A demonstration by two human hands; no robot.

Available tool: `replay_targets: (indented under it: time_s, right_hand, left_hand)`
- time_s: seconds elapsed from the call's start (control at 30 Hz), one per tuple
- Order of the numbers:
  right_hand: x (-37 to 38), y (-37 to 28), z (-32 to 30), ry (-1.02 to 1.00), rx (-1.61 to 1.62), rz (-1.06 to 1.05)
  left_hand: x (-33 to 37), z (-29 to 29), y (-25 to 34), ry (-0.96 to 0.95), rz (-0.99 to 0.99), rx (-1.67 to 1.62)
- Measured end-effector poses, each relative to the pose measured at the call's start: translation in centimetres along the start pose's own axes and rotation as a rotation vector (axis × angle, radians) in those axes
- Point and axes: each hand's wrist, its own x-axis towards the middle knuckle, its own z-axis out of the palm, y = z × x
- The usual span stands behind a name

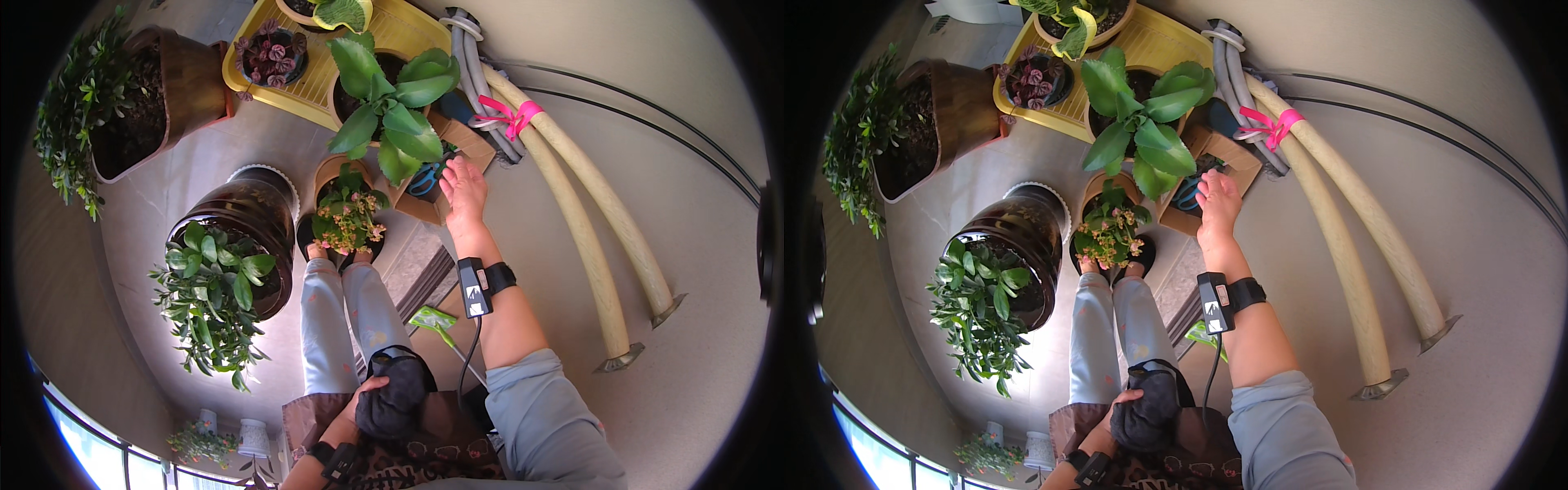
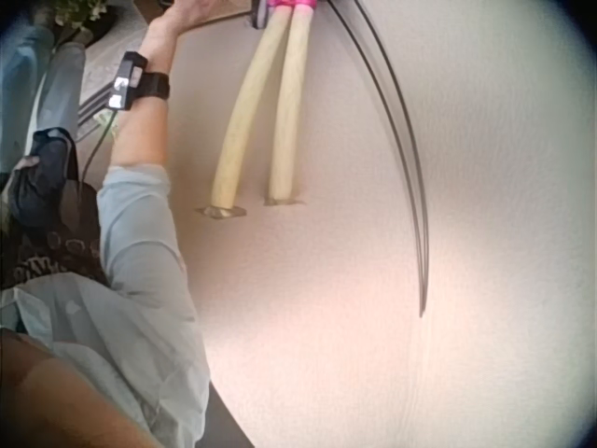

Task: The person wipes the leaves and pots of several potted plants on a balcony using a cloth. They move the pots to a tray, wipe the floor, and then sweep the balcony with a broom and dustpan.

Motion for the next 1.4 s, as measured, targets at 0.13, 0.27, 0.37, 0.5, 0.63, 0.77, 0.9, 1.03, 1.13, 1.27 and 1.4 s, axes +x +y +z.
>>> replay_targets:
  time_s: [0.13, 0.27, 0.37, 0.5, 0.63, 0.77, 0.9, 1.03, 1.13, 1.27, 1.4]
  right_hand:
    - [-1.2, 0.8, 0.0, -0.226, 0.247, 0.329]
    - [-1.1, 1.1, 0.7, -0.309, 0.365, 0.383]
    - [-0.9, 1.1, 1.0, -0.304, 0.368, 0.316]
    - [-0.8, 1.1, 0.9, -0.29, 0.33, 0.323]
    - [-0.8, 1.1, 0.7, -0.276, 0.302, 0.319]
    - [-1.0, 1.2, 0.8, -0.251, 0.294, 0.31]
    - [-1.1, 1.2, 1.0, -0.274, 0.288, 0.302]
    - [-1.1, 1.1, 0.8, -0.298, 0.297, 0.319]
    - [-1.0, 1.1, 0.8, -0.303, 0.293, 0.31]
    - [-1.1, 1.2, 0.9, -0.281, 0.27, 0.3]
    - [-1.4, 1.2, 1.0, -0.261, 0.237, 0.291]
  left_hand:
    - [0.1, -0.4, 0.0, -0.062, 0.017, 0.016]
    - [0.2, -0.6, 0.0, -0.08, 0.026, 0.021]
    - [0.1, -0.6, 0.3, -0.167, -0.095, -0.107]
    - [0.0, -0.3, 0.5, -0.197, -0.13, -0.139]
    - [-0.1, -0.3, 0.4, -0.195, -0.144, -0.184]
    - [0.1, -0.4, 0.4, -0.112, -0.096, -0.119]
    - [0.1, -0.4, 0.2, -0.059, -0.052, -0.059]
    - [0.0, -0.4, 0.2, -0.023, -0.044, -0.04]
    - [-0.1, -0.2, 0.3, 0.032, -0.022, 0.022]
    - [-0.3, 0.7, 0.4, -0.189, -0.105, -0.113]
    - [-0.8, 1.8, 0.0, 0.211, 0.011, 0.065]
